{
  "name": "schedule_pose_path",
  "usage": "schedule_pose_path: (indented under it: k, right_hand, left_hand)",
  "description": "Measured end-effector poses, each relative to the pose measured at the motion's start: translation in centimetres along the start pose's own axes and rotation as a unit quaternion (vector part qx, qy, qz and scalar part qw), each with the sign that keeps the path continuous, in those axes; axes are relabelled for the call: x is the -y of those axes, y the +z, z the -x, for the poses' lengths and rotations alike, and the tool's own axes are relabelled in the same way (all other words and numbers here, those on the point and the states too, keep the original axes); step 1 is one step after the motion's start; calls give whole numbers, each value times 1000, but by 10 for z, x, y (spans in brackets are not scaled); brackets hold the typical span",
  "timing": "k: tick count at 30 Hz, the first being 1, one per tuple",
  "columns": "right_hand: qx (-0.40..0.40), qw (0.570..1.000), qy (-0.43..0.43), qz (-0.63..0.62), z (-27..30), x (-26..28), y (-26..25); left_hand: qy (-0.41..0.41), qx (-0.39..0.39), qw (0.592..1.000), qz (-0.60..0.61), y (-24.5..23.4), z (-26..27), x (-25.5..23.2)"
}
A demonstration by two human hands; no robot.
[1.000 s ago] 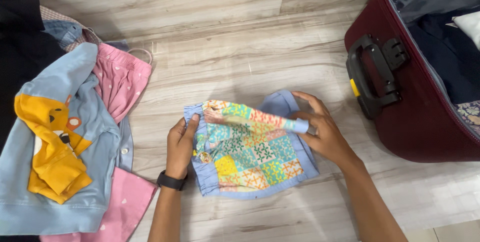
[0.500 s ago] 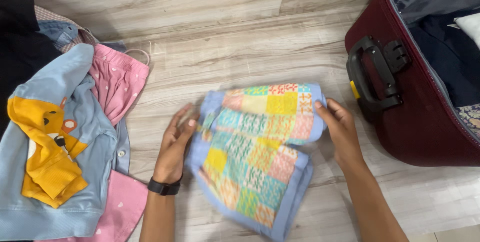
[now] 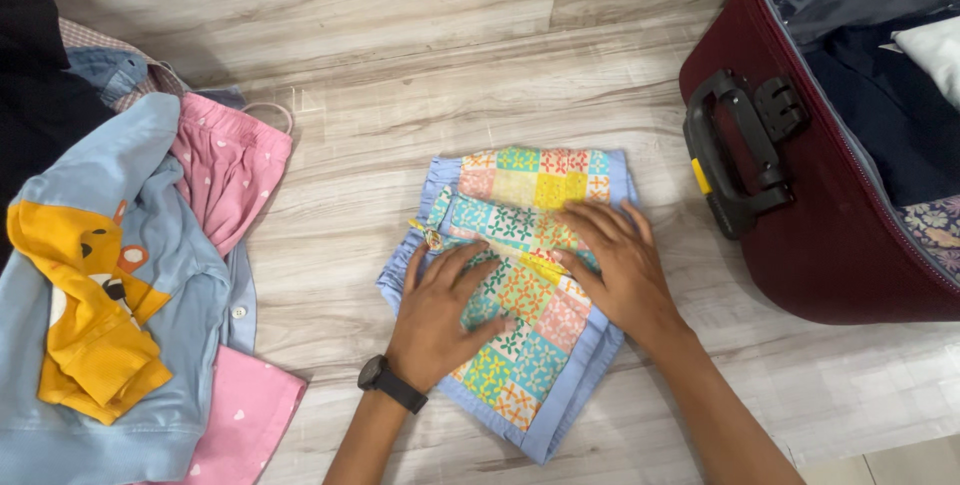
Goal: The person folds and packs various items of clothing, including shirts, pants, a sweater, and shorts, into a red suitcase.
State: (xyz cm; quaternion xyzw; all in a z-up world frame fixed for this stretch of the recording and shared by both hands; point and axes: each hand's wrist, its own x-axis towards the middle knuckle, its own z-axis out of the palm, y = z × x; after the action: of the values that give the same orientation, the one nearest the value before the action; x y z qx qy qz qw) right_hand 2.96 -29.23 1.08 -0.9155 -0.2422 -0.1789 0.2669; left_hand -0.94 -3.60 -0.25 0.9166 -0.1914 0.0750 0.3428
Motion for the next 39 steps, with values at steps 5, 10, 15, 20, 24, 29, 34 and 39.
schedule_pose_path:
  k: [5,10,15,20,24,29,34,39]
  right_hand:
    - [-1,999,27,-22,5,-8,4]
    - [64,962,264,-2,8,-6,5]
    - [-39,995,90,14,5,5,8]
    - [-35,998,22,-37,7,3,19]
    - [53,998,-5,38,12,5,34]
    - [136,989,-56,2,12,25,53]
    - [186,972,-130,-54,10,68,81]
    - [227,959,-142,-95,2,97,90]
  left_hand:
    - [-17,-40,970,-241,2,3,25]
    - [-145,-173,945,-237,-16,7,46]
    - [-230,-220,930,-183,-13,6,36]
    - [-227,-180,955,-60,1,5,25]
    - [-149,-228,962,-7,7,4,20]
    - [-239,-171,938,182,9,2,20]
    - [-213,-180,937,211,10,0,30]
    - [-207,-207,946,136,0,3,46]
